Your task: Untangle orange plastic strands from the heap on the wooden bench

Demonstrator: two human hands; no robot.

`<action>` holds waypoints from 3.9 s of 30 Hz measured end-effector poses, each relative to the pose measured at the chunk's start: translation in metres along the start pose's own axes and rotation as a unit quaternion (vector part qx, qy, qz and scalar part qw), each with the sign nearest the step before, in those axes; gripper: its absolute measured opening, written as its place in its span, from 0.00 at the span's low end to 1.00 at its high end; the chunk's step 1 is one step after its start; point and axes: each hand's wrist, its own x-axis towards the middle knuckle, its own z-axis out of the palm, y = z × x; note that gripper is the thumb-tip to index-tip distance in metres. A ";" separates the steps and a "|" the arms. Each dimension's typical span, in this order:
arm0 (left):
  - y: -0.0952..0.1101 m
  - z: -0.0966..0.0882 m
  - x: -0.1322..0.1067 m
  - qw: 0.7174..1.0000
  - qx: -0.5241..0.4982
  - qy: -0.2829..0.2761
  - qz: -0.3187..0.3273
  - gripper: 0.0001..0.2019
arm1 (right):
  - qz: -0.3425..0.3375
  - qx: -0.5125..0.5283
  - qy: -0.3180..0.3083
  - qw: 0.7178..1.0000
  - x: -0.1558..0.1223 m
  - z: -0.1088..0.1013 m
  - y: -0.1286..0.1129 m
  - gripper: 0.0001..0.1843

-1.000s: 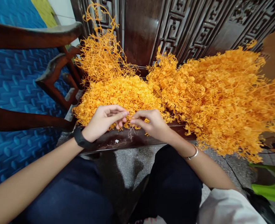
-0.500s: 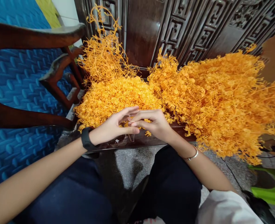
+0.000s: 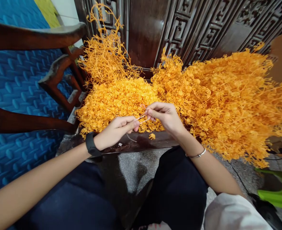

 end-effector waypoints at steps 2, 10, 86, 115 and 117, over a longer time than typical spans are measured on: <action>0.000 0.000 0.000 1.000 0.003 0.001 0.001 0.14 | -0.015 -0.004 0.012 1.000 0.002 -0.005 0.002 0.04; 0.000 -0.004 -0.005 0.999 -0.029 0.022 -0.004 0.15 | -0.069 -0.041 0.123 0.989 0.011 -0.036 0.000 0.03; 0.001 -0.024 -0.003 0.869 -0.480 0.033 -0.114 0.27 | -0.190 -0.628 0.085 0.750 -0.005 -0.016 0.007 0.31; 0.013 -0.018 -0.025 0.958 -0.263 -0.104 -0.046 0.19 | -0.126 -0.630 0.295 0.707 0.021 -0.103 0.003 0.23; 0.008 -0.005 -0.026 0.979 -0.153 -0.131 -0.043 0.15 | -0.051 -0.656 0.317 0.683 0.029 -0.127 -0.005 0.27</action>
